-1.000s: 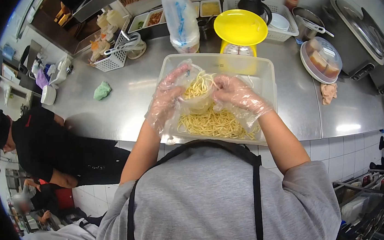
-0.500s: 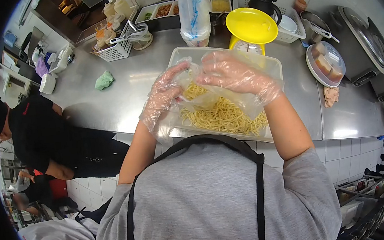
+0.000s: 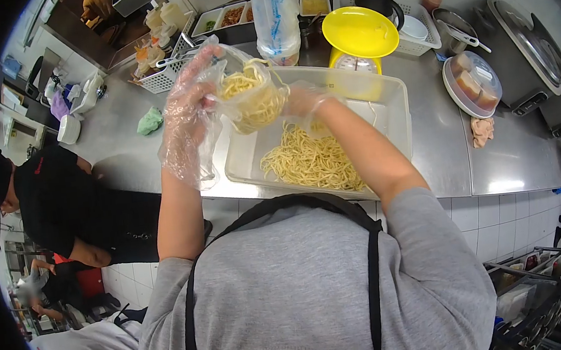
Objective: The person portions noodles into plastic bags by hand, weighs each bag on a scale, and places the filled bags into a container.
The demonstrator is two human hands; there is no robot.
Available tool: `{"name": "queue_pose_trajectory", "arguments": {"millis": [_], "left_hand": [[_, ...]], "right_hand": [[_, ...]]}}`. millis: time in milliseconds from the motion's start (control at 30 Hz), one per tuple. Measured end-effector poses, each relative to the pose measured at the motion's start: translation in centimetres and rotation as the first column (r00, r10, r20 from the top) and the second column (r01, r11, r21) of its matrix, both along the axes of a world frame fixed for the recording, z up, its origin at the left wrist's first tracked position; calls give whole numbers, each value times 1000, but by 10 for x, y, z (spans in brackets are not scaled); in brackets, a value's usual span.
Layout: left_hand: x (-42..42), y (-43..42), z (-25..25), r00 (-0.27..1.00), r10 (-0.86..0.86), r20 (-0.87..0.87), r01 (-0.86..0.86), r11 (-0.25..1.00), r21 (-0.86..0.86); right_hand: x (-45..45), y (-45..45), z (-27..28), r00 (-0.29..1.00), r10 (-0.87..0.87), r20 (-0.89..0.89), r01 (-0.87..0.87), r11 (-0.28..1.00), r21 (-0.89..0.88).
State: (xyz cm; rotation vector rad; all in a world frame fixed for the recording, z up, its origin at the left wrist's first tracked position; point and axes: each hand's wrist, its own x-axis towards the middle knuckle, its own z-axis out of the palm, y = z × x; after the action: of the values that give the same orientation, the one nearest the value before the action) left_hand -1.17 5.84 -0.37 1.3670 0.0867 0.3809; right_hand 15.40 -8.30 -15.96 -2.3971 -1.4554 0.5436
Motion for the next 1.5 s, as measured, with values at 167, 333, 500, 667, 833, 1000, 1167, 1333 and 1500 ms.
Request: {"name": "queue_pose_trajectory", "arguments": {"millis": [167,333,500,667,833,1000,1167,1333,1500], "left_hand": [[7,-4,4,999,28,37,-26,998,-61],[19,-3,0,999,-12,52,18,993,-118],[43,-13,-18,997,-63,54,72,980,-188],[61,5,-89,996,-77,-49,72,992,-107],[44,5,-104,984,-79,-160,96,991,96],[32,3,-110,986,-119,-115,134,982,133],[30,2,-111,992,-108,-67,123,947,296],[29,2,-110,988,-136,-78,151,958,242],[30,6,-118,992,-127,-6,126,977,171]], "right_hand": [[-38,9,-2,972,225,-65,-233,960,-156],[-34,-58,-1,971,222,-86,-238,905,-353],[-11,-111,34,982,-10,-186,-118,740,-662],[-9,-113,73,937,-312,-155,226,883,-413],[-14,-80,47,809,-322,-492,451,876,168],[0,-45,16,935,-27,-354,200,864,463],[42,-56,22,955,-22,-296,98,965,244],[19,-58,79,983,-184,0,163,874,458],[13,-43,43,984,3,-179,32,980,194]]}}
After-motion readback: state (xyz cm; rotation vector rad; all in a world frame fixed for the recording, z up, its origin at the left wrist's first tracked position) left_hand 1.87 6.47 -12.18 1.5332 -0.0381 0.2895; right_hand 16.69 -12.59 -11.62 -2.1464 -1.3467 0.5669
